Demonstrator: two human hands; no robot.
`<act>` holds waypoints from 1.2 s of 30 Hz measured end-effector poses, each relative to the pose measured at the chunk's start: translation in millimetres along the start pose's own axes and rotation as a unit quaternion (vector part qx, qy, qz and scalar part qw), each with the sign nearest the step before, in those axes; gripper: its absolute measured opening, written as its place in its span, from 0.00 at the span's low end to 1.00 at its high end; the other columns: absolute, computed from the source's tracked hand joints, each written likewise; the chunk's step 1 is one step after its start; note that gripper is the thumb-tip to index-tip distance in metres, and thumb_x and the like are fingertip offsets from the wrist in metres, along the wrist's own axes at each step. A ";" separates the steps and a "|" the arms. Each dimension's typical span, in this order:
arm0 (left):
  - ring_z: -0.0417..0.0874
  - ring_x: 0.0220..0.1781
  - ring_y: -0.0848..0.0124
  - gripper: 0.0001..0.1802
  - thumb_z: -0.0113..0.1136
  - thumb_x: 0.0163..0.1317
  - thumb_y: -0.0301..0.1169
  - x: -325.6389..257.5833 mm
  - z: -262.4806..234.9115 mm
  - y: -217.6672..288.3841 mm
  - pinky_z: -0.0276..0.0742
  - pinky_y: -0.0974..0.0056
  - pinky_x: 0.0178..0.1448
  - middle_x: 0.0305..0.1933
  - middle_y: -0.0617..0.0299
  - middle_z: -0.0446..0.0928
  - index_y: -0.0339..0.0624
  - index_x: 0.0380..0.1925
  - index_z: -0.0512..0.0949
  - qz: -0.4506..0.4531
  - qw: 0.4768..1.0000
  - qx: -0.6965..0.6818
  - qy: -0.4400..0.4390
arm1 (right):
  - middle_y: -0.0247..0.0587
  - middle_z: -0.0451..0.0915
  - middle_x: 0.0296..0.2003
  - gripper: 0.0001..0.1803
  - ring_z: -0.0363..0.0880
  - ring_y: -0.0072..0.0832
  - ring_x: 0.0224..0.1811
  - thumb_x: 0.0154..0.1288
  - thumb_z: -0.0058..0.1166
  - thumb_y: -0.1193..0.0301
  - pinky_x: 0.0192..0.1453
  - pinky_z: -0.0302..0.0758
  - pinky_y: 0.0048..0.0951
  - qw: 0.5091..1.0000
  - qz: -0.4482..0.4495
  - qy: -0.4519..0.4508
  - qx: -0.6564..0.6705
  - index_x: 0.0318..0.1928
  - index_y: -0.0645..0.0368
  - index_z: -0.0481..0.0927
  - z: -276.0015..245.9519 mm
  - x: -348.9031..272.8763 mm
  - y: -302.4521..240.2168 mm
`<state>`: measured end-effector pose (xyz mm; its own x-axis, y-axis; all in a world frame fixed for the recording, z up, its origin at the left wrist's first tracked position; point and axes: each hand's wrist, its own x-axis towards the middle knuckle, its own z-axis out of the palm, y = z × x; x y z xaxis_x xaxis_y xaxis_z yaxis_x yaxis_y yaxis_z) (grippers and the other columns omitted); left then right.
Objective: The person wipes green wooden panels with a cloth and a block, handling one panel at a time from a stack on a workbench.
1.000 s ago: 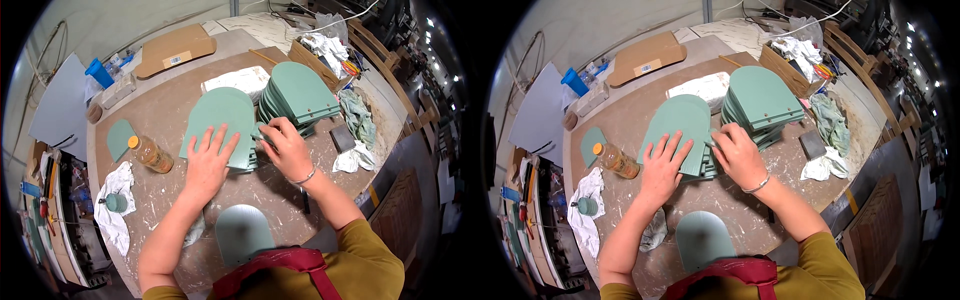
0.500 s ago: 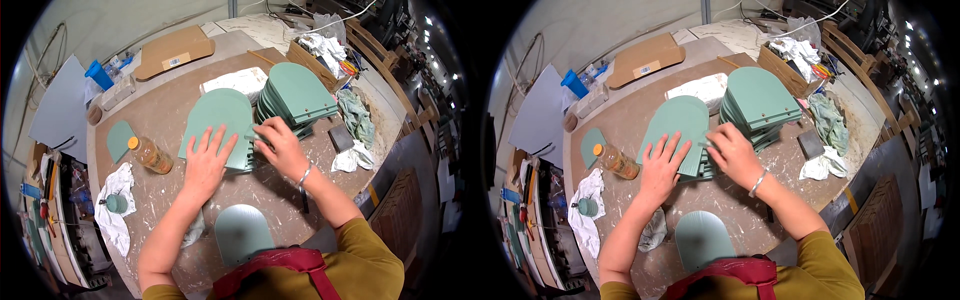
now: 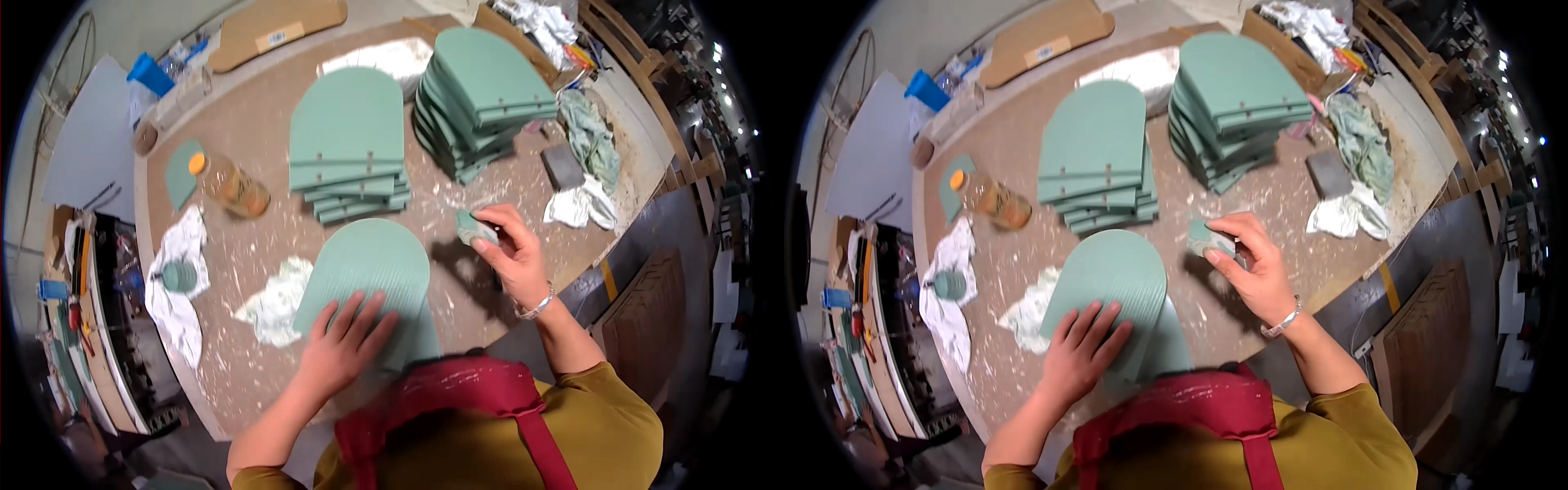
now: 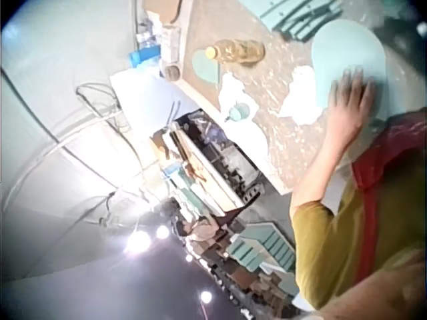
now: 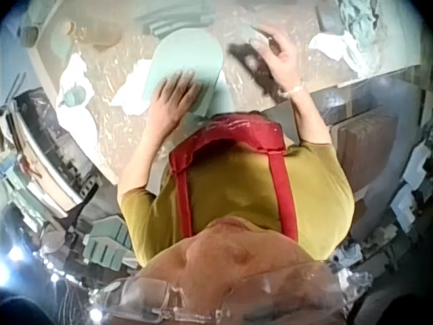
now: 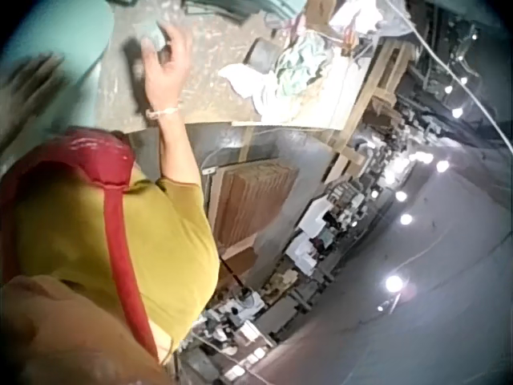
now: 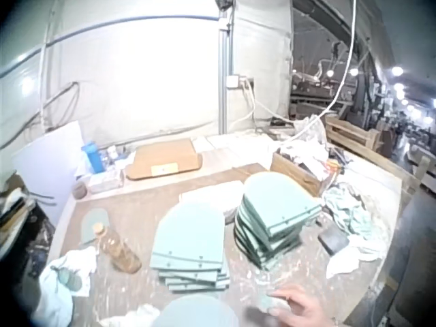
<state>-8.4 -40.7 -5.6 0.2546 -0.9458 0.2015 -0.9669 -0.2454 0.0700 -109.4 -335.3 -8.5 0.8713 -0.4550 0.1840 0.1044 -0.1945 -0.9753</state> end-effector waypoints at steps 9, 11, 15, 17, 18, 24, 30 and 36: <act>0.67 0.72 0.56 0.35 0.65 0.59 0.40 -13.3 47.6 45.6 0.64 0.47 0.70 0.74 0.58 0.65 0.50 0.67 0.69 -0.075 0.993 -0.053 -0.076 | 0.46 0.75 0.48 0.20 0.77 0.41 0.48 0.61 0.64 0.75 0.53 0.75 0.34 0.964 -0.030 -0.122 -0.234 0.54 0.61 0.79 14.5 -95.3 36.5; 0.66 0.73 0.55 0.38 0.68 0.56 0.44 -5.8 42.4 45.6 0.63 0.46 0.70 0.74 0.59 0.64 0.50 0.67 0.69 -0.081 0.985 -0.116 -0.099 | 0.46 0.75 0.48 0.20 0.77 0.40 0.49 0.60 0.64 0.77 0.56 0.73 0.33 0.965 -0.019 -0.118 -0.233 0.54 0.63 0.79 14.9 -103.6 34.6; 0.62 0.75 0.53 0.35 0.64 0.62 0.45 23.6 57.6 20.0 0.59 0.42 0.73 0.76 0.58 0.61 0.51 0.68 0.68 -0.118 0.989 -0.085 0.004 | 0.45 0.75 0.45 0.18 0.78 0.40 0.46 0.61 0.65 0.74 0.49 0.75 0.33 0.967 -0.023 -0.067 -0.244 0.52 0.62 0.80 18.2 -108.0 38.7; 0.60 0.75 0.52 0.33 0.61 0.65 0.45 29.5 76.1 14.5 0.56 0.40 0.73 0.77 0.57 0.59 0.53 0.69 0.68 -0.150 0.986 -0.070 0.017 | 0.45 0.74 0.45 0.18 0.78 0.39 0.44 0.61 0.65 0.74 0.48 0.75 0.33 0.965 -0.036 -0.066 -0.251 0.52 0.62 0.80 24.6 -105.9 34.7; 0.60 0.76 0.52 0.30 0.57 0.68 0.45 30.0 79.5 15.2 0.54 0.38 0.74 0.77 0.57 0.59 0.55 0.69 0.68 -0.154 0.985 -0.076 0.012 | 0.45 0.74 0.45 0.18 0.78 0.39 0.43 0.60 0.65 0.74 0.47 0.76 0.33 0.964 -0.038 -0.064 -0.255 0.52 0.62 0.80 27.5 -106.9 33.6; 0.59 0.76 0.52 0.28 0.55 0.70 0.45 30.7 83.6 14.9 0.53 0.38 0.75 0.77 0.58 0.58 0.57 0.69 0.68 -0.155 0.985 -0.083 0.006 | 0.47 0.73 0.44 0.18 0.78 0.42 0.41 0.60 0.65 0.74 0.44 0.76 0.35 0.949 -0.073 -0.075 -0.297 0.51 0.61 0.80 46.9 -108.8 35.1; 0.60 0.76 0.55 0.27 0.56 0.69 0.45 29.4 87.9 13.7 0.52 0.38 0.76 0.76 0.59 0.61 0.58 0.67 0.71 -0.157 0.984 -0.081 0.032 | 0.49 0.72 0.42 0.15 0.76 0.44 0.38 0.61 0.63 0.75 0.41 0.75 0.38 0.947 -0.080 -0.045 -0.309 0.49 0.62 0.79 56.3 -81.2 40.5; 0.60 0.76 0.55 0.28 0.55 0.70 0.44 28.8 92.1 15.1 0.53 0.40 0.76 0.77 0.60 0.59 0.59 0.69 0.69 -0.159 0.984 -0.071 0.037 | 0.49 0.71 0.41 0.16 0.75 0.44 0.38 0.60 0.63 0.75 0.40 0.74 0.37 0.943 -0.041 -0.030 -0.329 0.48 0.64 0.78 67.6 -99.6 33.0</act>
<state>-17.2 -91.2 -88.7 0.5502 -0.8061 0.2181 -0.8270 -0.4897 0.2763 -160.3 -237.6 -67.2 0.9010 -0.3683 0.2293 -0.1295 -0.7327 -0.6681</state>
